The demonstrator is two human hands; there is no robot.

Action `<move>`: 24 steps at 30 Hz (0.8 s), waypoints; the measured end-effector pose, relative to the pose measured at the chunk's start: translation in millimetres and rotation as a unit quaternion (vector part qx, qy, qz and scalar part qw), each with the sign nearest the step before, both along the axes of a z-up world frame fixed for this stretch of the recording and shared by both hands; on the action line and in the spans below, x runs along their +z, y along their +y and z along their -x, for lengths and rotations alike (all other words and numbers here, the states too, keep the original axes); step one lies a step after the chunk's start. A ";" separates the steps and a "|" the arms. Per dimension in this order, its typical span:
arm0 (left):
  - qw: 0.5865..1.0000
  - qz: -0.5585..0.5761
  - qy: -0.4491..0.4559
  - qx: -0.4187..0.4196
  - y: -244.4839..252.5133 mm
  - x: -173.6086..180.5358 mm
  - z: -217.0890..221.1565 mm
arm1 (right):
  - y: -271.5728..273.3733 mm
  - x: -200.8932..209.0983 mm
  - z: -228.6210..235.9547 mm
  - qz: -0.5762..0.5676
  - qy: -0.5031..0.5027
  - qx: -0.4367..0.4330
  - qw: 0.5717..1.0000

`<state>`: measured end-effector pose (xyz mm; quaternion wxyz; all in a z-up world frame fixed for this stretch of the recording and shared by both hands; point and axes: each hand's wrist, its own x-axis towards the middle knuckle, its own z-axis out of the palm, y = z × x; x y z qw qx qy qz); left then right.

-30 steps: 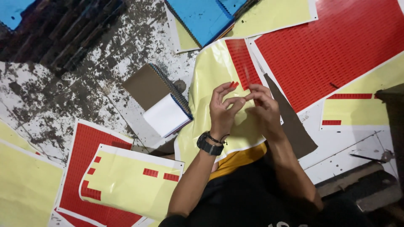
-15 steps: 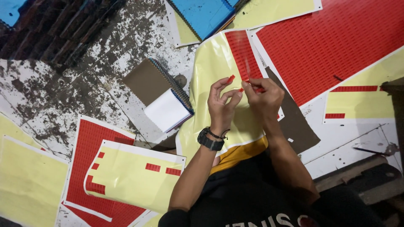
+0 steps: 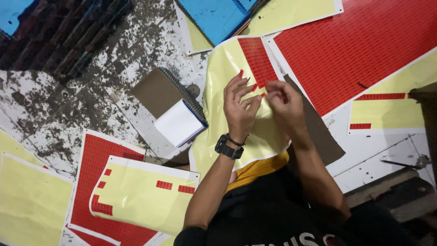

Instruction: The person assembles spiral-bound notebooks by hand, peeling red adhesive strips from yellow backing sheets and applying them to the spines of various colored notebooks. The person handles blue, purple, and white notebooks, pressing the adhesive to secure them before stacking the finished items.

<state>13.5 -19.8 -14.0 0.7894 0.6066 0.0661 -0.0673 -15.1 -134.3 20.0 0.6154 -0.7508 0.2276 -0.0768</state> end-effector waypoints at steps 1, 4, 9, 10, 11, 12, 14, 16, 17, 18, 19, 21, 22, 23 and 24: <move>1.000 0.000 -0.002 -0.001 -1.0 -1.8 0.2 | -2.2 -6.6 -2.9 0.000 -0.002 -0.001 1.000; 0.999 -0.020 -0.018 0.030 -2.1 -6.6 0.6 | -9.9 -33.4 -10.3 0.089 0.022 -0.009 0.996; 0.997 0.004 -0.021 0.075 2.4 -25.1 1.4 | -9.8 -43.7 -13.5 0.168 0.008 -0.014 0.986; 0.997 0.005 -0.022 0.075 2.9 -26.5 1.3 | -6.6 -44.4 -12.9 0.169 0.007 -0.015 0.985; 0.997 0.010 -0.024 0.077 3.8 -28.0 1.0 | -3.0 -45.3 -12.4 0.166 -0.019 -0.041 0.985; 0.996 0.015 -0.026 0.080 4.8 -29.8 0.7 | 0.8 -46.6 -12.0 0.163 -0.045 -0.067 0.983; 0.996 0.012 -0.031 0.087 5.0 -26.3 -0.2 | 3.7 -51.1 -9.3 0.197 -0.089 -0.074 0.974; 0.995 0.011 -0.041 0.093 5.9 -14.8 -2.3 | 4.1 -51.6 -5.3 0.231 -0.138 -0.082 0.960; 0.994 0.058 -0.013 0.092 6.2 -5.1 -4.0 | 2.7 -50.0 -3.0 0.216 -0.154 -0.063 0.962; 0.990 0.105 0.015 0.089 6.6 4.4 -5.7 | 1.1 -48.6 -0.7 0.201 -0.170 -0.044 0.964; 0.990 0.105 0.017 0.091 6.9 -1.1 -5.8 | 9.0 -32.8 5.0 0.201 -0.167 -0.043 0.964; 0.985 0.141 0.025 0.097 5.8 -12.9 -7.2 | 23.0 -1.5 15.1 -0.047 -0.110 0.054 0.991; 0.985 0.143 0.027 0.097 5.1 -11.9 -3.9 | 28.9 -1.1 16.3 -0.046 -0.109 0.054 0.992; 0.984 0.149 0.022 0.100 4.3 -10.8 -3.5 | 34.8 -1.0 15.1 -0.032 -0.102 0.088 0.990; 0.982 0.156 0.016 0.103 3.6 -9.5 -3.0 | 40.8 -0.7 13.9 -0.019 -0.094 0.122 0.988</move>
